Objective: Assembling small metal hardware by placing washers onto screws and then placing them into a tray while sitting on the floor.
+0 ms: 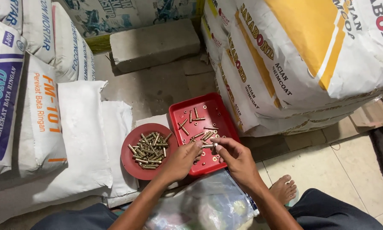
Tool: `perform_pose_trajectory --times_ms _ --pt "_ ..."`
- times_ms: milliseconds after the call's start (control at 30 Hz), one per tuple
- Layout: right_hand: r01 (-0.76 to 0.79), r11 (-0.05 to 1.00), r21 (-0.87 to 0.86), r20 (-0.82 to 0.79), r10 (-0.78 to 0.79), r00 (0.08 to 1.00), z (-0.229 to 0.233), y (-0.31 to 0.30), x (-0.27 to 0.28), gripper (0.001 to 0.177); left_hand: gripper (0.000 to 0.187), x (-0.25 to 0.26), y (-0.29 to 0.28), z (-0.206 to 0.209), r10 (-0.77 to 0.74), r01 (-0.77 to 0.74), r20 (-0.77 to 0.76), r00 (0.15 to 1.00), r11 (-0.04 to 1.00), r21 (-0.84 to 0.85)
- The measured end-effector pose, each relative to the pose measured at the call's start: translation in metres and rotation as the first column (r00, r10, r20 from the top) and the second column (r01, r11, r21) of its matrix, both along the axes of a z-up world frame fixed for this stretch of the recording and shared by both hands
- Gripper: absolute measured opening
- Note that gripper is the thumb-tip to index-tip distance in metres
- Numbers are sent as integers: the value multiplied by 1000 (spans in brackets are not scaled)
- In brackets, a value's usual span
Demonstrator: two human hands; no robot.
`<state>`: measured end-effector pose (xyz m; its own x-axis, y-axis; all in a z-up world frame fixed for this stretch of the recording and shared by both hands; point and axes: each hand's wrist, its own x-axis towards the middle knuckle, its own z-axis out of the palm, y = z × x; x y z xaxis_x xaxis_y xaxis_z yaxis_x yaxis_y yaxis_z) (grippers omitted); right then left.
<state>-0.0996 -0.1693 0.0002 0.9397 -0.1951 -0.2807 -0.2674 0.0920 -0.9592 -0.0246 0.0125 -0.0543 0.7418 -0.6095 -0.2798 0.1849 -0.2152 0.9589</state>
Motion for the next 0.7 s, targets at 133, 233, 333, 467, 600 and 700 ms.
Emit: perform_pose_trajectory --times_ms 133,233,333,467,600,700 --pt "167 986 6 -30 -167 986 2 9 2 34 45 1 1 40 -84 89 32 996 979 -182" --pt "155 988 -12 -100 -155 983 -32 -3 0 22 44 2 0 49 -113 124 91 989 984 -128" --pt "151 988 -41 -24 -152 988 -23 -5 -2 15 47 0 -4 43 -122 133 74 990 979 -157" --pt "184 978 -97 61 -179 982 -14 -2 -3 21 47 -2 -8 12 -92 91 4 996 979 -183" --pt "205 971 -122 207 -177 962 -16 1 -1 20 40 -3 -12 23 -17 -21 -124 992 955 -296" --pt "233 967 -104 290 -194 937 -14 6 4 18 38 1 -12 1 6 -65 -175 985 940 -334"
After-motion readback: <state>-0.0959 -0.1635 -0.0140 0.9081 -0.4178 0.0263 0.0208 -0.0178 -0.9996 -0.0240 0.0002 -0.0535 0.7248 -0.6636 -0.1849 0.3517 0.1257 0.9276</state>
